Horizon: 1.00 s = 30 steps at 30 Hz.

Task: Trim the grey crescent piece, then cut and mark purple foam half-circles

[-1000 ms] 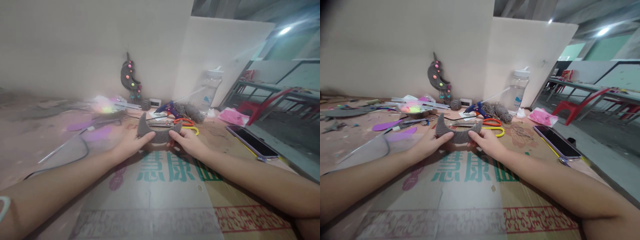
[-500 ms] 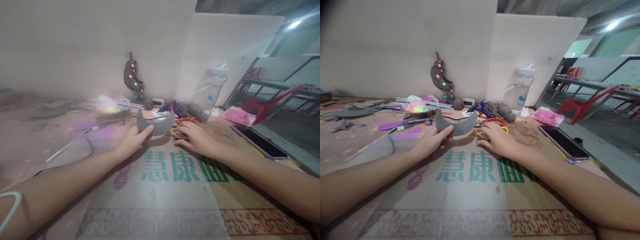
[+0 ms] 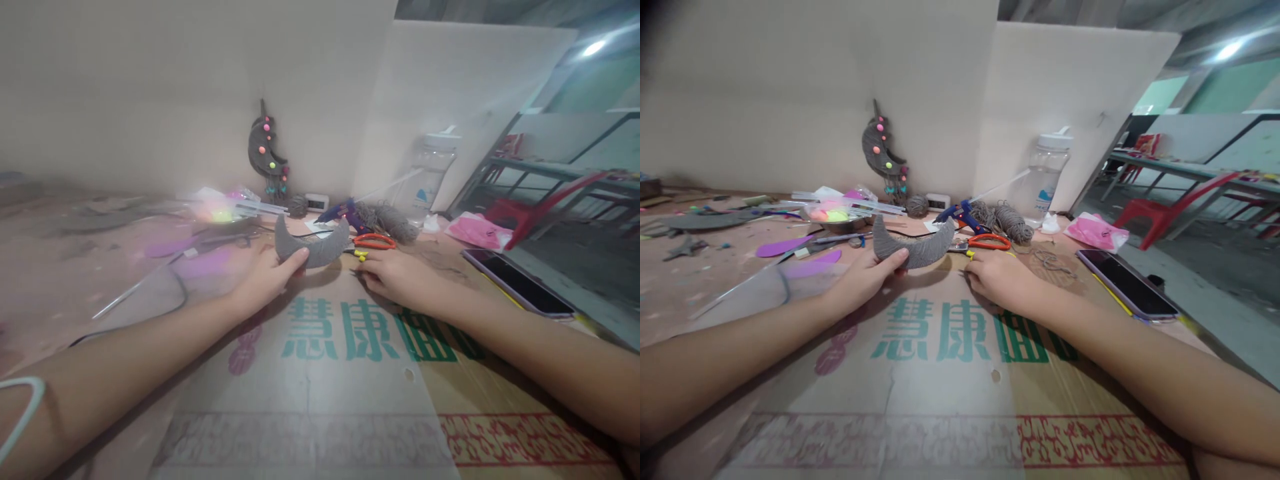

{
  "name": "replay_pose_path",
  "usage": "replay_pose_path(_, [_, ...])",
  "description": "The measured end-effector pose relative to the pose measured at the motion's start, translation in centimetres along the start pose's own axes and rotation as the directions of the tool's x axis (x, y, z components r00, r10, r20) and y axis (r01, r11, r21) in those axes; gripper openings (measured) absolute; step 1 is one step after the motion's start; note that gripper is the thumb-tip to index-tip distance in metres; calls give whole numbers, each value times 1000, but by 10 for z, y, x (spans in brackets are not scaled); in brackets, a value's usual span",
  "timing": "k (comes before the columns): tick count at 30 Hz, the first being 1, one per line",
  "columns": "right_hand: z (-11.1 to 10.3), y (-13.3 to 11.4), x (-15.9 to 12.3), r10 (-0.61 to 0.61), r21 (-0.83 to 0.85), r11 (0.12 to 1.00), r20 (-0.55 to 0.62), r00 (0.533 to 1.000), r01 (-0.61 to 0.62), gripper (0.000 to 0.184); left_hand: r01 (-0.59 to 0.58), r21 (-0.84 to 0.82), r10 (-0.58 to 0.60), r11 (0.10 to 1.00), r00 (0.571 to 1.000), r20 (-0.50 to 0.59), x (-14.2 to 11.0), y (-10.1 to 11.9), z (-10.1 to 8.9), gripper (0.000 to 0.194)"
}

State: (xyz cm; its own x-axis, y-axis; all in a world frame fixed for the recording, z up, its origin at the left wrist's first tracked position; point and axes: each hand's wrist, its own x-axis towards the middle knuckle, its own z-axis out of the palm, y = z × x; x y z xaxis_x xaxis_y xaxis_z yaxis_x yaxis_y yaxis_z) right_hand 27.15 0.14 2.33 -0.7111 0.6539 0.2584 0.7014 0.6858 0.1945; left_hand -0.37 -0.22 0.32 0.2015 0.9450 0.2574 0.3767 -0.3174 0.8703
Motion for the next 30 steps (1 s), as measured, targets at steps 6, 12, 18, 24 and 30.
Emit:
replay_pose_path(6, [1,-8,-7,-9,18,1000,-125,992,11,26,-44,21,44,999,999,-1,0,-1,0,49])
replay_pose_path(12, [-15,-32,-12,-47,147,984,-314,948,98,40,-30,50,31,998,1000,-2,-1,-1,-1,47])
replay_pose_path(18, [4,-33,-6,-6,102,994,-305,952,38,46,-23,17,21,1000,996,82,-4,4,4,43])
replay_pose_path(24, [5,-29,-4,-14,139,987,-437,899,82,27,9,32,-13,999,991,134,-6,3,3,45])
replay_pose_path(30, [6,-28,-3,-89,101,983,-462,882,153,22,-57,65,49,996,991,122,-5,2,2,43])
